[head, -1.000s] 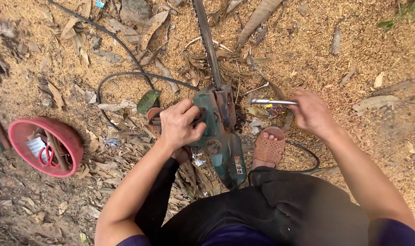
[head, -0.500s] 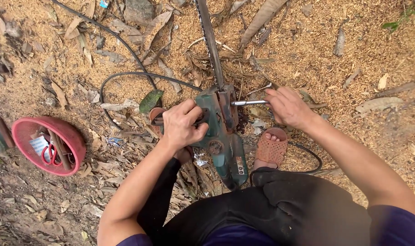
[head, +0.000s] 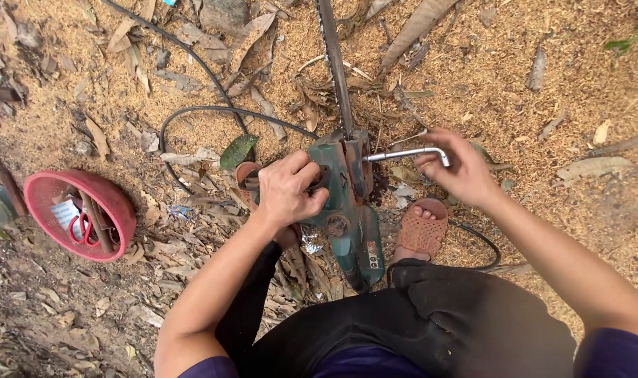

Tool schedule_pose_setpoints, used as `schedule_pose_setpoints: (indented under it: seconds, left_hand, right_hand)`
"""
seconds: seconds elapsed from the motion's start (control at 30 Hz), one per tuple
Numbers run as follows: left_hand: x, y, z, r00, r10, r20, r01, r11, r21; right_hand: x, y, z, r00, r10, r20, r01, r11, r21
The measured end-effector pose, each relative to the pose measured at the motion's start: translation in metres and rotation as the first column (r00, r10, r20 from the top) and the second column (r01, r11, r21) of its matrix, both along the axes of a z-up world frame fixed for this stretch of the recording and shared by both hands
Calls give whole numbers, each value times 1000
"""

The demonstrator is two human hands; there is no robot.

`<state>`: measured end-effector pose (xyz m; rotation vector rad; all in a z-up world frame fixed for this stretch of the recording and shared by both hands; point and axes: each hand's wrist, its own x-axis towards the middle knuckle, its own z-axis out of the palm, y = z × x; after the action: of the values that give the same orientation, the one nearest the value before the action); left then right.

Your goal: Disassembling an electric chainsaw by removing the side cover, chain, and guide bar using a socket wrench.

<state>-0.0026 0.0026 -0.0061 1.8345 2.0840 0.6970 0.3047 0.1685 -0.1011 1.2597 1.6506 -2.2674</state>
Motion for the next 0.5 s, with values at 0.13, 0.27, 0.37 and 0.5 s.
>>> schedule_pose_setpoints:
  seconds: [0.13,0.27,0.37,0.5]
  left_hand:
    - [1,0,0,1000,0,14,0,1000,-9]
    - [0,3,2,1000,-20,5,20,1000,-14]
    - [2,0,-2,1000,-7,8,7,1000,-16]
    - [2,1,-2,1000,-10,1,10,1000,-13]
  right_hand:
    - [36,-11,-26,912,381,-152,-187,716,672]
    - [50,2,-63,815,537,-219,-169,582,795]
    - [43,17,-65,865,495,-81,-358,724,590]
    - [14,28,-53,967,253,24,-253,967,2]
